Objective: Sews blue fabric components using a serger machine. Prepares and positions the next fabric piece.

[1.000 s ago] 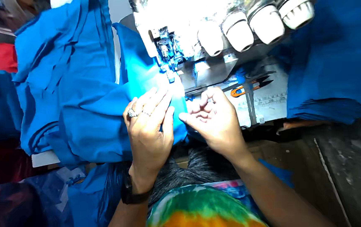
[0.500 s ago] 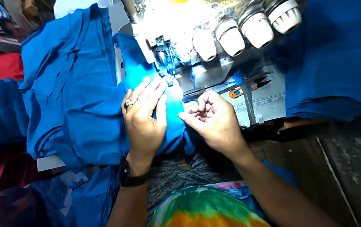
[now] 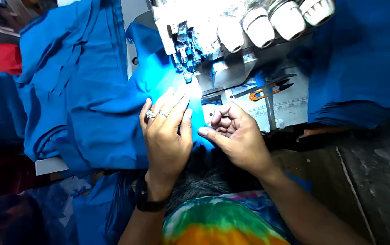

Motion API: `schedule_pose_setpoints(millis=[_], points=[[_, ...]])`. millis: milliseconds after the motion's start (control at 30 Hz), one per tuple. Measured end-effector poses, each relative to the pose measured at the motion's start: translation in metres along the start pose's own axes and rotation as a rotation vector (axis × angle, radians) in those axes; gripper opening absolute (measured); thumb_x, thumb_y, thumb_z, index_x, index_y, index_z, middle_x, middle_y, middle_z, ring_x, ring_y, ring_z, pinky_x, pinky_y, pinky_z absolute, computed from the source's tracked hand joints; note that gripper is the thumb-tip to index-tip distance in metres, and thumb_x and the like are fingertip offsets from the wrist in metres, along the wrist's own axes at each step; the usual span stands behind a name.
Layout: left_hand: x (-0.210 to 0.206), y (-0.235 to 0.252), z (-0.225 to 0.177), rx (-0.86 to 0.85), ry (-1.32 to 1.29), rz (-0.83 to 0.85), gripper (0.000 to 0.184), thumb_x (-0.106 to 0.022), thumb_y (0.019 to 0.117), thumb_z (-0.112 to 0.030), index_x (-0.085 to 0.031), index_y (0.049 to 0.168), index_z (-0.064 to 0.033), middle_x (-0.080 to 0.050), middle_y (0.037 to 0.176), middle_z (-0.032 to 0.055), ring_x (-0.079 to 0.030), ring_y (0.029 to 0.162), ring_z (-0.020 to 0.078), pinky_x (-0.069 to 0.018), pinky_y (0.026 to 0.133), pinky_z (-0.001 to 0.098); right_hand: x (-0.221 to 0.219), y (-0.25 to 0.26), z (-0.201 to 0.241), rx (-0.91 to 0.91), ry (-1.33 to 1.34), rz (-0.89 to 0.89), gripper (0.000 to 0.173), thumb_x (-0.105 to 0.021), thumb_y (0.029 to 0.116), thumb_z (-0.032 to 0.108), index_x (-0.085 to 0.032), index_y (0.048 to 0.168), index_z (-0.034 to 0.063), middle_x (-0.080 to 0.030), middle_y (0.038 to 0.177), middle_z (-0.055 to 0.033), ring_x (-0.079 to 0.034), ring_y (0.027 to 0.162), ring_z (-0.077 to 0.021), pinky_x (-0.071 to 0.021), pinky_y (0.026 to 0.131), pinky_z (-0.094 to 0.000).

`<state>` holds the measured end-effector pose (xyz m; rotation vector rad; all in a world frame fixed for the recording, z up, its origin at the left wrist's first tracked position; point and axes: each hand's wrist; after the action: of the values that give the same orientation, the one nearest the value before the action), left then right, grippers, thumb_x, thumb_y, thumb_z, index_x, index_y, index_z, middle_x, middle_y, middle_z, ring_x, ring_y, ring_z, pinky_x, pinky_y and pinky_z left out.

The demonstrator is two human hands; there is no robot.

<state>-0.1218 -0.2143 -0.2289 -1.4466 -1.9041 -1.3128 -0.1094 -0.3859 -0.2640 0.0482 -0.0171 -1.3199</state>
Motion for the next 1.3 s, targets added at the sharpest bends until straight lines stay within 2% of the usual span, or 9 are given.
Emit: schedule_pose_setpoints(millis=[100,233,533,833,967,1200,1300], points=[[-0.006,-0.004,0.002,0.014,-0.019,-0.026,0.028,-0.061,0.0997,-0.016,-0.076,0.123,-0.0134,-0.069,0.134,0.0006,-0.056,0.136,0.0183,-0.0296,0.123,0.0558,-0.001,-0.005,0.003,0.001,-0.015,-0.049,0.023,-0.081,0.0866,0.011,-0.061,0.099,0.0124,-0.068,0.081,0.0018,-0.064,0.066,-0.0066,-0.0558,0.058,-0.019],[-0.008,0.001,0.007,0.009,-0.035,-0.052,0.026,-0.062,0.0986,-0.015,-0.077,0.119,-0.0123,-0.071,0.13,0.0023,-0.058,0.134,0.0195,-0.0291,0.123,0.0575,-0.004,-0.003,0.001,0.003,-0.033,-0.091,0.023,-0.082,0.0864,0.013,-0.06,0.092,0.0141,-0.065,0.075,0.0047,-0.061,0.063,-0.0031,-0.0521,0.056,-0.0156],[-0.009,0.02,0.017,-0.024,-0.026,-0.032,0.026,-0.061,0.0998,-0.015,-0.077,0.12,-0.012,-0.069,0.133,0.0015,-0.056,0.136,0.0188,-0.0294,0.123,0.0568,-0.006,0.012,0.0,0.019,-0.059,-0.131,0.026,-0.082,0.0857,0.015,-0.056,0.082,0.0153,-0.057,0.067,0.0057,-0.052,0.054,-0.0021,-0.0419,0.047,-0.0147],[-0.008,0.02,0.016,-0.015,-0.016,-0.019,0.027,-0.06,0.1003,-0.015,-0.077,0.121,-0.0117,-0.069,0.134,0.0012,-0.056,0.136,0.0176,-0.0284,0.124,0.056,-0.005,0.014,-0.001,0.01,-0.04,-0.126,0.029,-0.082,0.0863,0.014,-0.054,0.075,0.0141,-0.055,0.063,0.0046,-0.05,0.054,-0.0021,-0.0398,0.047,-0.0146],[-0.008,0.025,0.018,-0.017,-0.01,-0.008,0.028,-0.058,0.1009,-0.015,-0.076,0.122,-0.0115,-0.068,0.136,0.0006,-0.055,0.137,0.0163,-0.0292,0.124,0.0552,-0.005,0.016,-0.001,0.017,-0.05,-0.127,0.032,-0.081,0.0866,0.015,-0.053,0.072,0.0148,-0.051,0.061,0.0052,-0.046,0.052,-0.0021,-0.0351,0.046,-0.0152],[-0.01,0.037,0.026,-0.038,-0.015,-0.015,0.029,-0.057,0.1004,-0.013,-0.076,0.122,-0.0123,-0.068,0.135,-0.0007,-0.054,0.137,0.0147,-0.0274,0.124,0.0559,-0.006,0.023,0.001,0.017,-0.098,-0.127,0.035,-0.081,0.0866,0.017,-0.053,0.067,0.0147,-0.055,0.064,0.004,-0.047,0.053,-0.0022,-0.0357,0.046,-0.016],[-0.01,0.041,0.029,-0.042,-0.033,-0.018,0.028,-0.058,0.1006,-0.014,-0.077,0.121,-0.0122,-0.069,0.134,-0.0006,-0.054,0.138,0.0154,-0.0276,0.124,0.0552,-0.008,0.025,0.001,0.025,-0.09,-0.131,0.034,-0.081,0.0863,0.017,-0.053,0.067,0.0145,-0.053,0.063,0.0042,-0.046,0.052,-0.0022,-0.0351,0.046,-0.0155]])
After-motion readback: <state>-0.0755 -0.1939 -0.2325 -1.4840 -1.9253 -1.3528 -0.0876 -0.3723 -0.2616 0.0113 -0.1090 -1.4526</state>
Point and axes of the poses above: each hand's wrist, its own y-axis towards the middle knuckle, its own x-axis out of the back of the hand, z = x × y
